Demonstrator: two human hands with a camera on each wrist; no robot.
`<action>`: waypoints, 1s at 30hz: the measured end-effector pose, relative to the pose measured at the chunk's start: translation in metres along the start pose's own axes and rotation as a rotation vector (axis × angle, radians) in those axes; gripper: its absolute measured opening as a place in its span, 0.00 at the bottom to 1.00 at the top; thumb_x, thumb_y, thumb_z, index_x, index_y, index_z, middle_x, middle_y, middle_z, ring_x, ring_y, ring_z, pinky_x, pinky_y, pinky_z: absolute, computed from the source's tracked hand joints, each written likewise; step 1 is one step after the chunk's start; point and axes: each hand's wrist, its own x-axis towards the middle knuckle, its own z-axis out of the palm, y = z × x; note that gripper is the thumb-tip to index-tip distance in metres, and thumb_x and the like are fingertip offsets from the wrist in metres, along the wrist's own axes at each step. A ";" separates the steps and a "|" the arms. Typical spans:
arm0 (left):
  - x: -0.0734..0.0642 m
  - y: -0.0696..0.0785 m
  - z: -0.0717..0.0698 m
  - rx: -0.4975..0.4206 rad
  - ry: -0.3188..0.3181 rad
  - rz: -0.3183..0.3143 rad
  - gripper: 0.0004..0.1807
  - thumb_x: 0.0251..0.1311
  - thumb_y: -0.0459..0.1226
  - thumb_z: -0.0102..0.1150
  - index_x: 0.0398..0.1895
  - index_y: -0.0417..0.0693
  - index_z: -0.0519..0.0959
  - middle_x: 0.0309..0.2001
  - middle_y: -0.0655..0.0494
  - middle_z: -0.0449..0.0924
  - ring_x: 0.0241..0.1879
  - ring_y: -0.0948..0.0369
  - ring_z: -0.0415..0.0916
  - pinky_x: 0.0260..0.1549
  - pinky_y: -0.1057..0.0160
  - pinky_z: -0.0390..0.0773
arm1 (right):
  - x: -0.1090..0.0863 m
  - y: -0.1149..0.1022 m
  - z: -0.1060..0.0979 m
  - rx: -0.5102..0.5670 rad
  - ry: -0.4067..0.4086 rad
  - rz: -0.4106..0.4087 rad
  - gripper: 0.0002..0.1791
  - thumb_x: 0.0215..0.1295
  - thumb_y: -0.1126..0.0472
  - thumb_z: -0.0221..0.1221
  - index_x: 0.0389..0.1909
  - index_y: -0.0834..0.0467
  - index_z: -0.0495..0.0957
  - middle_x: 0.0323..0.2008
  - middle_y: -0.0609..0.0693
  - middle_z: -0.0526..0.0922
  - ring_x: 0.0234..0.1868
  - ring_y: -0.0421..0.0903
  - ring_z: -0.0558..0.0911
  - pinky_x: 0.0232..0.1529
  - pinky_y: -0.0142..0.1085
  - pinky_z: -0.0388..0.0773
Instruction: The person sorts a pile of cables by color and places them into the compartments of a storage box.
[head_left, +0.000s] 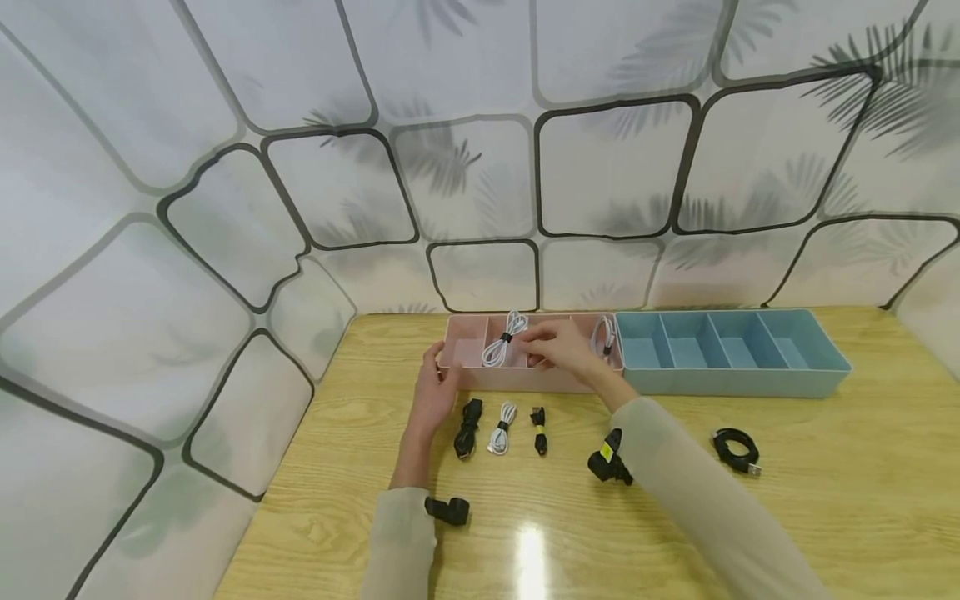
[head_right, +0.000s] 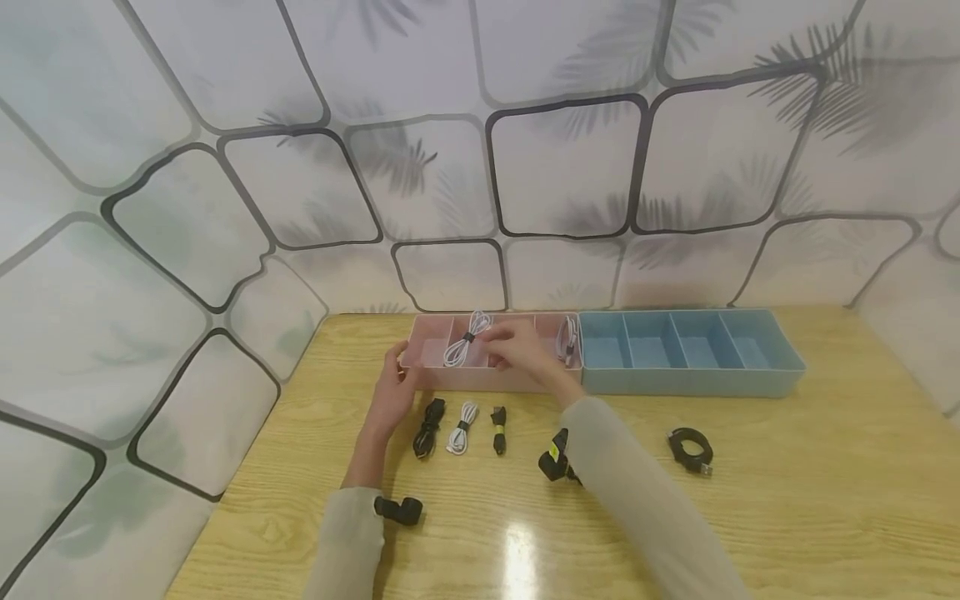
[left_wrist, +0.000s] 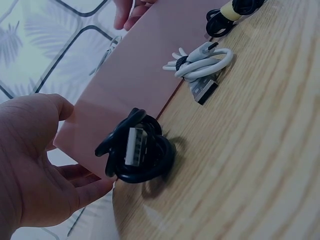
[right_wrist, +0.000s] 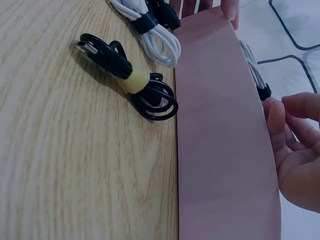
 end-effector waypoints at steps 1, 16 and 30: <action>0.000 0.000 0.000 0.002 0.001 0.000 0.30 0.74 0.41 0.48 0.75 0.44 0.57 0.60 0.37 0.71 0.51 0.48 0.75 0.45 0.52 0.76 | -0.001 0.000 -0.001 0.023 0.021 0.010 0.16 0.70 0.65 0.58 0.55 0.67 0.80 0.41 0.64 0.84 0.29 0.43 0.82 0.37 0.42 0.84; -0.001 -0.001 0.000 -0.007 -0.002 0.012 0.30 0.74 0.40 0.48 0.75 0.42 0.57 0.59 0.36 0.71 0.48 0.49 0.74 0.40 0.57 0.76 | 0.007 0.002 -0.002 -0.140 -0.015 0.014 0.25 0.72 0.64 0.51 0.69 0.60 0.69 0.34 0.63 0.82 0.15 0.41 0.68 0.20 0.33 0.69; 0.001 -0.003 0.001 0.008 0.011 0.013 0.29 0.73 0.38 0.49 0.74 0.43 0.58 0.55 0.36 0.72 0.46 0.49 0.74 0.40 0.55 0.75 | 0.013 0.005 0.004 -0.236 -0.043 -0.044 0.18 0.73 0.64 0.51 0.58 0.67 0.78 0.37 0.63 0.83 0.19 0.41 0.69 0.25 0.35 0.69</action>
